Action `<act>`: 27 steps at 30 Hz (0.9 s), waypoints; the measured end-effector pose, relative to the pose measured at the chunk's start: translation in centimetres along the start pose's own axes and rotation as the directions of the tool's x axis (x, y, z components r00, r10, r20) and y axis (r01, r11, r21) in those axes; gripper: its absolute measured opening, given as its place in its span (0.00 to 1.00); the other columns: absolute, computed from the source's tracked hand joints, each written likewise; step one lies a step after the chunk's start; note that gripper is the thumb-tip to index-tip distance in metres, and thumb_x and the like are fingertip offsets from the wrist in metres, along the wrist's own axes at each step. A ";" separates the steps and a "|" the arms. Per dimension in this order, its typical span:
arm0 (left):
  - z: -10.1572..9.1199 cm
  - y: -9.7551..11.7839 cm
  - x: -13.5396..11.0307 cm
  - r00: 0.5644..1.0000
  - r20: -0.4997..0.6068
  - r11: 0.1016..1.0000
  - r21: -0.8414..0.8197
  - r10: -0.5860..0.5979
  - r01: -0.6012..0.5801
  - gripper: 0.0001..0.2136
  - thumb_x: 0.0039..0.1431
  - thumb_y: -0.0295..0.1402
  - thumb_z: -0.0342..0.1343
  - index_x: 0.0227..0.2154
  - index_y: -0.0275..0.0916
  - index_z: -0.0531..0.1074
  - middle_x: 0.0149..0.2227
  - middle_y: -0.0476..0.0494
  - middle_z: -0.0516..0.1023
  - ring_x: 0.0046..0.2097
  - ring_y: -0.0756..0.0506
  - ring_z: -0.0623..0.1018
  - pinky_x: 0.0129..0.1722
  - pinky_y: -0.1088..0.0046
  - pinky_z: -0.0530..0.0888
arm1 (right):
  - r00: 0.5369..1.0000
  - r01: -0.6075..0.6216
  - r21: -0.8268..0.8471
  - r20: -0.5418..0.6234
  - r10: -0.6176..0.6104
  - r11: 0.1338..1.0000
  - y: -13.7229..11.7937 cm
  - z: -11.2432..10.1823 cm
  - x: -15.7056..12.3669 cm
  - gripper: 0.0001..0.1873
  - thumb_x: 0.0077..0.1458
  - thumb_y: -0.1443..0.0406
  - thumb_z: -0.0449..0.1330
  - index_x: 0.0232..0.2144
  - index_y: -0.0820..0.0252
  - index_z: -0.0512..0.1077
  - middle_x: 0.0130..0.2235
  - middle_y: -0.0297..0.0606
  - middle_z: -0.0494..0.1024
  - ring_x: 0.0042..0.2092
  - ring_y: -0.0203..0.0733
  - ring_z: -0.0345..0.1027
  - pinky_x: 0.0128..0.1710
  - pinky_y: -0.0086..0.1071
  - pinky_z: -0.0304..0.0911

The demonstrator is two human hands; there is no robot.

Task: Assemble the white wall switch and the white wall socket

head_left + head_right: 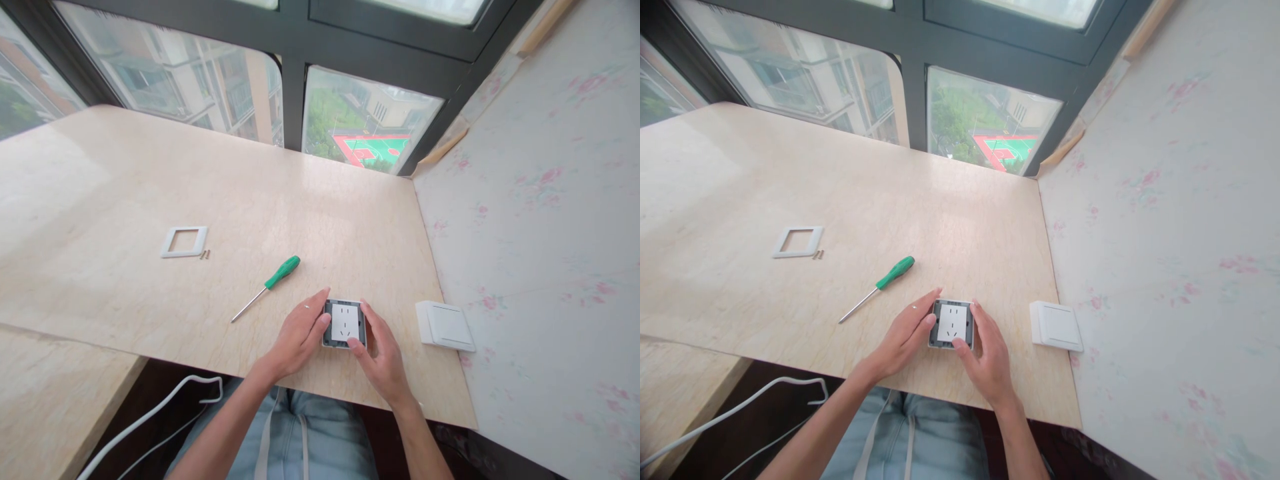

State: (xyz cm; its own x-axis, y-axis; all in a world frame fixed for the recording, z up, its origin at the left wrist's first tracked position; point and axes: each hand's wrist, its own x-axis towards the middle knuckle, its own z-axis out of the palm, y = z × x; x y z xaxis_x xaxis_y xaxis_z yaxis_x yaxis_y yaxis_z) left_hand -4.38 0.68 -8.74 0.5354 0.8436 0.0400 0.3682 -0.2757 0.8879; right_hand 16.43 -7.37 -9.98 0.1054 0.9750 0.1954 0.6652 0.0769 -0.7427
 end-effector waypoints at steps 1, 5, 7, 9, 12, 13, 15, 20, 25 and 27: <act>-0.2 -0.1 -0.1 1.000 0.022 0.999 -0.037 -0.006 0.007 0.26 0.73 0.43 0.40 0.70 0.44 0.51 0.70 0.38 0.59 0.69 0.38 0.63 0.68 0.50 0.59 | 1.000 0.001 -0.001 -0.001 -0.001 1.000 0.0 0.0 0.0 0.34 0.62 0.56 0.60 0.68 0.48 0.56 0.67 0.45 0.65 0.66 0.57 0.62 0.63 0.59 0.61; -1.2 -0.3 -0.4 0.994 0.111 0.996 -0.093 0.012 -0.001 0.38 0.65 0.49 0.55 0.71 0.48 0.44 0.73 0.37 0.49 0.72 0.35 0.56 0.69 0.47 0.57 | 1.000 0.002 0.003 0.005 -0.002 1.000 0.0 -0.1 -0.1 0.36 0.61 0.56 0.61 0.68 0.48 0.55 0.68 0.45 0.64 0.67 0.58 0.60 0.63 0.59 0.61; -1.4 -0.3 -0.4 0.992 0.122 0.999 -0.041 0.024 -0.019 0.44 0.59 0.51 0.61 0.71 0.49 0.44 0.73 0.36 0.49 0.72 0.33 0.55 0.69 0.46 0.57 | 1.000 0.003 0.002 0.006 -0.003 1.000 0.0 -0.1 -0.2 0.37 0.61 0.57 0.62 0.68 0.47 0.54 0.68 0.45 0.64 0.67 0.58 0.59 0.63 0.59 0.61; -1.3 -0.2 -0.4 0.990 0.132 0.998 0.026 0.048 -0.052 0.42 0.60 0.51 0.61 0.71 0.48 0.46 0.72 0.36 0.53 0.71 0.33 0.56 0.68 0.46 0.58 | 1.000 0.005 0.001 0.004 -0.005 1.000 0.1 -0.1 -0.2 0.37 0.61 0.57 0.62 0.68 0.47 0.55 0.68 0.45 0.64 0.67 0.58 0.59 0.63 0.59 0.61; -1.1 -0.1 -0.3 0.986 0.137 0.990 0.096 0.090 -0.103 0.36 0.64 0.49 0.57 0.70 0.47 0.50 0.71 0.37 0.56 0.71 0.35 0.58 0.68 0.48 0.60 | 1.000 0.010 0.004 0.005 -0.010 1.000 0.2 -0.1 -0.3 0.37 0.61 0.57 0.62 0.68 0.47 0.55 0.67 0.45 0.64 0.67 0.58 0.60 0.63 0.59 0.61; -1.0 -0.1 -0.3 0.986 0.137 0.988 0.107 0.098 -0.113 0.35 0.64 0.49 0.57 0.70 0.47 0.51 0.71 0.37 0.56 0.71 0.35 0.58 0.68 0.48 0.60 | 1.000 0.010 0.005 0.007 -0.010 1.000 0.2 -0.1 -0.3 0.37 0.60 0.57 0.63 0.68 0.47 0.55 0.67 0.45 0.64 0.67 0.58 0.60 0.63 0.59 0.61; -1.0 -0.1 -0.3 0.985 0.139 0.986 0.116 0.104 -0.120 0.35 0.65 0.48 0.56 0.70 0.46 0.50 0.71 0.36 0.56 0.71 0.35 0.58 0.67 0.49 0.60 | 1.000 0.005 0.006 0.009 -0.006 1.000 0.3 -0.1 -0.3 0.37 0.60 0.57 0.63 0.68 0.47 0.55 0.67 0.45 0.64 0.67 0.58 0.60 0.63 0.59 0.61; -1.1 -0.3 -0.4 0.982 0.155 0.983 0.131 0.104 -0.125 0.36 0.65 0.49 0.56 0.70 0.47 0.49 0.71 0.36 0.55 0.71 0.35 0.58 0.68 0.49 0.60 | 1.000 -0.009 0.007 0.011 0.009 1.000 0.2 -0.2 -0.3 0.37 0.59 0.57 0.64 0.67 0.47 0.56 0.67 0.45 0.64 0.67 0.58 0.60 0.63 0.58 0.61; -1.0 -0.2 -0.3 0.983 0.152 0.981 0.149 0.099 -0.122 0.36 0.65 0.50 0.56 0.70 0.48 0.48 0.71 0.36 0.56 0.70 0.34 0.59 0.67 0.48 0.61 | 1.000 0.013 0.004 0.005 -0.013 1.000 0.1 -0.1 -0.2 0.36 0.60 0.58 0.63 0.67 0.48 0.57 0.67 0.47 0.65 0.66 0.57 0.61 0.63 0.57 0.62; -0.9 -0.2 -0.2 0.984 0.148 0.980 0.155 0.101 -0.123 0.36 0.64 0.50 0.56 0.70 0.48 0.49 0.71 0.37 0.57 0.70 0.34 0.59 0.67 0.48 0.62 | 1.000 0.031 -0.002 0.001 -0.031 1.000 0.2 -0.1 -0.2 0.36 0.60 0.58 0.63 0.67 0.49 0.57 0.66 0.48 0.65 0.66 0.57 0.62 0.62 0.57 0.63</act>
State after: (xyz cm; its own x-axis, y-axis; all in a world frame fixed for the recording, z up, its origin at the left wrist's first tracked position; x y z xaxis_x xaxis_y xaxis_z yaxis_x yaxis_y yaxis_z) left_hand -5.29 0.95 -8.47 0.6763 0.7341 0.0608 0.4123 -0.4457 0.7946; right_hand 16.61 -7.54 -10.08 0.0839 0.9724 0.2179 0.6697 0.1069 -0.7349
